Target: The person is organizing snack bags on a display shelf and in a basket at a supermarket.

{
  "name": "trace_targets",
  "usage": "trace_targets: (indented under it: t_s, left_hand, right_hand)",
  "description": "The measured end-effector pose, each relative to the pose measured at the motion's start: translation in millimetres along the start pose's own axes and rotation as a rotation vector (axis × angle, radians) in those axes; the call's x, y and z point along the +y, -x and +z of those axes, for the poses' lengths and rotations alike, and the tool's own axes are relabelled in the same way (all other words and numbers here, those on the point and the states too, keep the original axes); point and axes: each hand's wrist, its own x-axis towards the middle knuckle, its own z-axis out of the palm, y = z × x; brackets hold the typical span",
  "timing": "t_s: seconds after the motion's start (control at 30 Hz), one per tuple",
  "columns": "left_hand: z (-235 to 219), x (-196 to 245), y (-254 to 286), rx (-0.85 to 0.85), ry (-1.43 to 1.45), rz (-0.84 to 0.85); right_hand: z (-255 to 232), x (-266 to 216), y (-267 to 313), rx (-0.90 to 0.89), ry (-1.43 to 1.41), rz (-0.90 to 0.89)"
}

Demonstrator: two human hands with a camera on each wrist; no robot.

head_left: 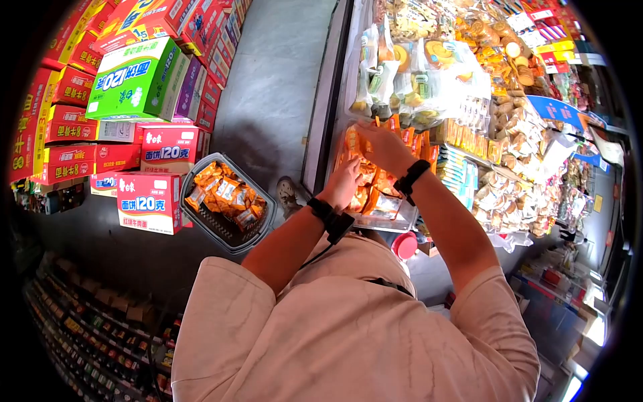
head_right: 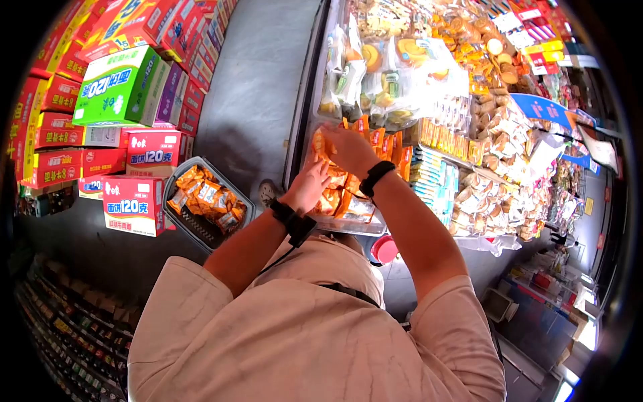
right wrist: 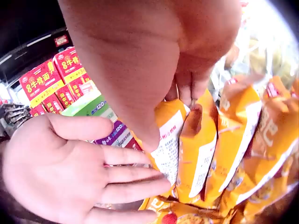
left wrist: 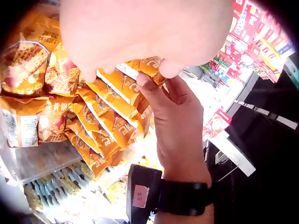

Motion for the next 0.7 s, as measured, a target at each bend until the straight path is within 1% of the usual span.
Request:
trace_targets:
  t_s: [0.03, 0.07, 0.1, 0.13, 0.2, 0.23, 0.3, 0.33, 0.37, 0.43, 0.47, 0.5, 0.57, 0.6, 0.63, 0.7]
  left_hand:
    - [1.9, -1.3, -1.3, 0.025, -0.035, 0.036]
    - [3.5, -1.6, -3.1, 0.025, -0.036, 0.038]
    - [0.6, -4.4, -7.9, 0.067, -0.053, 0.019]
    - [-2.6, -7.1, -12.0, 0.109, -0.07, -0.003]
    - [-11.1, -7.0, -15.7, 0.093, -0.036, 0.005]
    - [-13.2, -5.1, -17.2, 0.075, 0.002, 0.019]
    - [-13.1, -3.2, -15.6, 0.062, -0.037, 0.026]
    - [-12.2, -0.6, -15.4, 0.052, -0.072, 0.03]
    - [-9.7, 2.4, -18.9, 0.044, -0.084, 0.026]
    - [7.9, 11.3, -18.9, 0.11, -0.106, -0.022]
    - [18.6, 16.7, -19.4, 0.146, -0.115, -0.045]
    - [29.7, 23.2, -20.6, 0.182, -0.122, -0.066]
    - [44.5, 35.2, -28.7, 0.251, -0.137, -0.101]
    - [43.2, 37.8, -35.6, 0.199, -0.12, -0.047]
    - [41.1, 38.2, -40.0, 0.196, -0.125, -0.046]
    - [36.5, 36.7, -45.4, 0.149, -0.03, -0.013]
  right_hand:
    - [3.3, 0.0, 2.0, 0.002, 0.0, -0.002]
    - [7.3, -0.7, 4.4, 0.026, 0.076, -0.023]
    - [10.5, -2.5, 5.4, 0.05, 0.152, -0.043]
    - [17.4, -2.3, 5.9, 0.052, 0.151, -0.041]
    - [32.4, -4.4, 9.7, 0.086, 0.317, -0.067]
    - [35.8, -6.2, 11.3, 0.091, 0.317, -0.062]
    - [40.0, -7.1, 10.6, 0.057, 0.42, -0.047]
    - [39.7, -3.7, 7.3, 0.095, 0.417, -0.085]
    - [37.3, 2.6, 3.4, 0.105, 0.419, -0.075]
    - [15.4, -1.6, -3.4, -0.106, 0.343, 0.042]
    - [3.3, -5.6, -9.0, -0.191, 0.253, 0.12]
    - [7.1, -4.6, -10.7, -0.193, 0.251, 0.122]
    - [20.4, 1.0, -14.2, -0.121, 0.234, 0.157]
    - [25.4, 0.4, -14.0, -0.117, 0.235, 0.157]
    - [32.0, -1.8, -10.9, -0.094, 0.261, 0.168]
    - [41.7, -1.5, -6.0, -0.065, 0.284, 0.192]
